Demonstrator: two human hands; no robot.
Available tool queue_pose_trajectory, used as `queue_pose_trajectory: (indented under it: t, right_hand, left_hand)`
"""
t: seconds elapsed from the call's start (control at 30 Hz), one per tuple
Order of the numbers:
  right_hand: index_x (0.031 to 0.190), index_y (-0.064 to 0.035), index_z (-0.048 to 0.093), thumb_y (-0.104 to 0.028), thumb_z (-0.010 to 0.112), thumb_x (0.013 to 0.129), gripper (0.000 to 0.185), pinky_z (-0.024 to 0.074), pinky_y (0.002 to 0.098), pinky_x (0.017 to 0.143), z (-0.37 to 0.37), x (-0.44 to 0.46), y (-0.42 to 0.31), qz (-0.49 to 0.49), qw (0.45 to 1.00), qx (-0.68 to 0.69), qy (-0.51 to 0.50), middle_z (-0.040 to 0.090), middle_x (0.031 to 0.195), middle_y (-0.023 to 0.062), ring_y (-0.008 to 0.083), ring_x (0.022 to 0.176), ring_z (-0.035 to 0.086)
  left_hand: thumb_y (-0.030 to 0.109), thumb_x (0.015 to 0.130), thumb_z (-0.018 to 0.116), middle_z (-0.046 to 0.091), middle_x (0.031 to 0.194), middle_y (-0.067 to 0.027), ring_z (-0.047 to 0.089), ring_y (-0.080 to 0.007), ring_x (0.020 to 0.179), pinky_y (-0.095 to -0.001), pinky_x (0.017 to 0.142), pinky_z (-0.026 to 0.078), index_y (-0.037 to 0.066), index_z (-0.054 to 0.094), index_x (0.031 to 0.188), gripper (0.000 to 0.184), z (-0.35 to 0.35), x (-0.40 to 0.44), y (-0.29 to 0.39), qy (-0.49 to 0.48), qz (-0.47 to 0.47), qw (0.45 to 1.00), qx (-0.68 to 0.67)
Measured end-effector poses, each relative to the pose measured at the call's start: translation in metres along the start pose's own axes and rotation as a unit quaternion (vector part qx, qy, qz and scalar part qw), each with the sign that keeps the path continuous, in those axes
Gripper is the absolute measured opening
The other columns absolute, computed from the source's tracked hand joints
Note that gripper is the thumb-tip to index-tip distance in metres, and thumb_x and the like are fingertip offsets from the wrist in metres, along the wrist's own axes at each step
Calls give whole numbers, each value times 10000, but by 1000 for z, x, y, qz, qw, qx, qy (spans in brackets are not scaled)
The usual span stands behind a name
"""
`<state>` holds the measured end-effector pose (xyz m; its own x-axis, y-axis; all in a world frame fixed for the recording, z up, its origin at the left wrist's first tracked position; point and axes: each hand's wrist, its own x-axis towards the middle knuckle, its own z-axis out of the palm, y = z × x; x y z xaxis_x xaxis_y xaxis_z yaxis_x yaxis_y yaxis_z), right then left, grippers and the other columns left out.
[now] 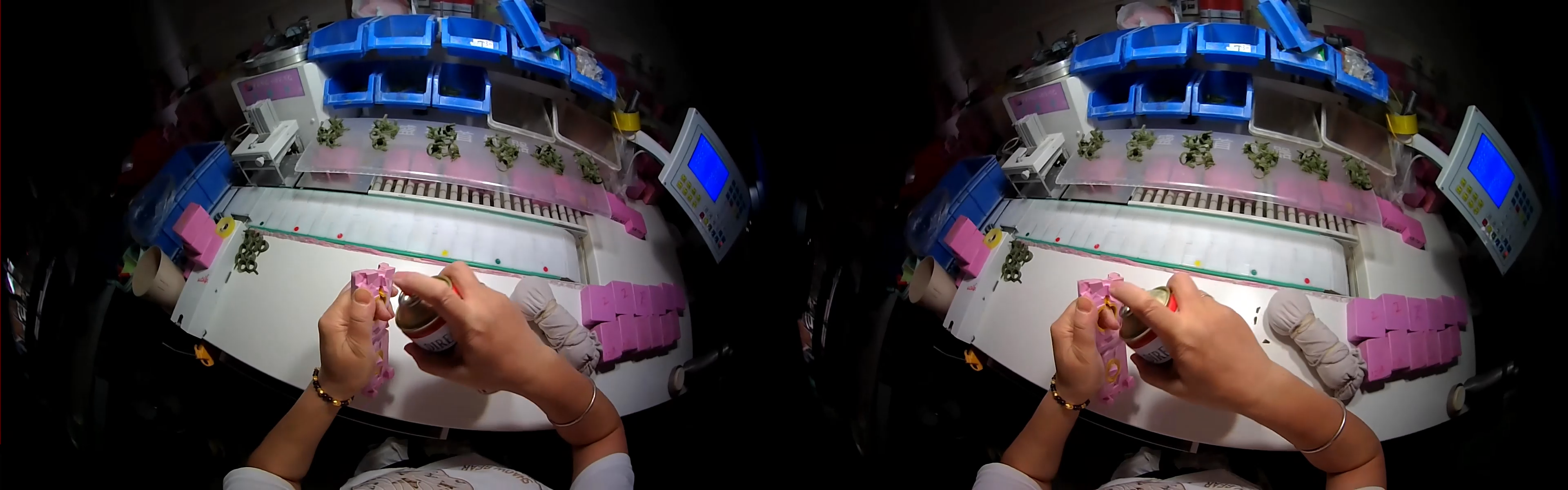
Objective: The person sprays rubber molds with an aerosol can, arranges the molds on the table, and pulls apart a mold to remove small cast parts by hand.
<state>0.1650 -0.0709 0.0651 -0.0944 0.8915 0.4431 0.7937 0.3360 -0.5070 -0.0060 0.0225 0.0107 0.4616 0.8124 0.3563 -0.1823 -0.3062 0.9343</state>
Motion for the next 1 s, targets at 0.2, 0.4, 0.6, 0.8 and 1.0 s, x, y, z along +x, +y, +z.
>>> queue_pose_trajectory:
  t: [0.2,0.4,0.6,0.8,1.0]
  right_hand:
    - [1464,-198,434,-182,813,701,853,549,422,625,-2,2,-10,49,996,-41,-54,503,979,172,333,744,622]
    - [1440,-176,465,-177,815,694,824,551,420,635,3,1,-11,65,995,-46,-65,502,981,166,329,766,620]
    - [1427,-159,475,-157,811,686,814,552,415,620,4,0,-11,38,995,-81,-37,501,973,162,320,802,622]
    - [1363,-182,517,-136,794,685,734,505,377,508,8,-1,-9,11,990,-142,-17,503,942,142,280,735,611]
    - [1432,-222,487,-180,791,702,792,506,395,569,17,-5,-2,25,981,-191,-32,505,962,143,294,795,597]
  left_hand:
    - [329,1096,396,608,923,-40,545,-93,804,-249,734,474,-45,627,1126,440,4,0,0,-14,35,999,33]
    - [366,1102,366,650,964,-55,593,-88,862,-246,772,499,-46,596,1098,472,6,-1,-6,-25,25,999,19]
    - [326,1101,379,635,1021,-55,592,-96,903,-256,804,502,-74,595,1218,469,5,-2,-5,-44,1,999,-7]
    - [301,1108,362,607,888,-23,530,-66,804,-245,715,469,-53,623,1108,439,6,-2,5,-47,-42,997,-37]
    - [349,1103,328,566,796,-26,515,-92,712,-258,661,462,3,574,906,468,0,4,10,-91,-98,991,-10]
